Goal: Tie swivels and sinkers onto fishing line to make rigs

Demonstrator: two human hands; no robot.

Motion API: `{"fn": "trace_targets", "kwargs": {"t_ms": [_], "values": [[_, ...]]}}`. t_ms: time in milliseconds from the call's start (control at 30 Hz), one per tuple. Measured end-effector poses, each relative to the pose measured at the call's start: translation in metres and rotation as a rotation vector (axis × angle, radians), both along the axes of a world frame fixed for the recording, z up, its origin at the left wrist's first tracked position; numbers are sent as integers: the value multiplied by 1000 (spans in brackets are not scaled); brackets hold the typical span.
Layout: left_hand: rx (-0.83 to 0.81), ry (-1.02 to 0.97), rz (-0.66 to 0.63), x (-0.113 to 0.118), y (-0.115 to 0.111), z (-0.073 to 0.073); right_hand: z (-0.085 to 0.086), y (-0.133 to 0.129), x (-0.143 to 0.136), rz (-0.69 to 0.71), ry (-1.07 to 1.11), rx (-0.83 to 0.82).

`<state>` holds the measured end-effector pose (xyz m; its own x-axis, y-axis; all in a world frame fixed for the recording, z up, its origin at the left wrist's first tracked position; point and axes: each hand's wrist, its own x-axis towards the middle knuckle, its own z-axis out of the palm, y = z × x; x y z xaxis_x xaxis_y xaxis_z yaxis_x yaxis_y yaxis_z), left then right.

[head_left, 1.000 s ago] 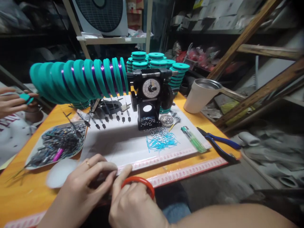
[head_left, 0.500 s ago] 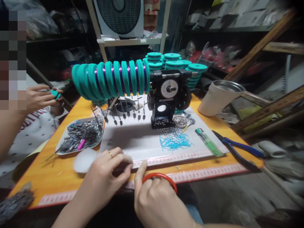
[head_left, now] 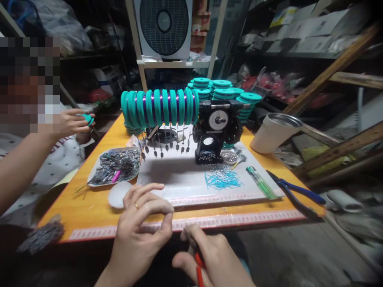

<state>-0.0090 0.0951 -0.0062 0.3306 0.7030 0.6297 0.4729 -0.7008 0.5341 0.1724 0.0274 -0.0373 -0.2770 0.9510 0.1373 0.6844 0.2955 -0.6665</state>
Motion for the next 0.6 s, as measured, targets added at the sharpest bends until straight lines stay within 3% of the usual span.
{"fn": "trace_targets", "kwargs": {"t_ms": [233, 600], "values": [[-90, -69, -2, 0, -20, -6, 12, 6, -15, 0, 167, -213], [-79, -74, 21, -5, -22, -11, 14, 5, -16, 21, 109, -196]]}}
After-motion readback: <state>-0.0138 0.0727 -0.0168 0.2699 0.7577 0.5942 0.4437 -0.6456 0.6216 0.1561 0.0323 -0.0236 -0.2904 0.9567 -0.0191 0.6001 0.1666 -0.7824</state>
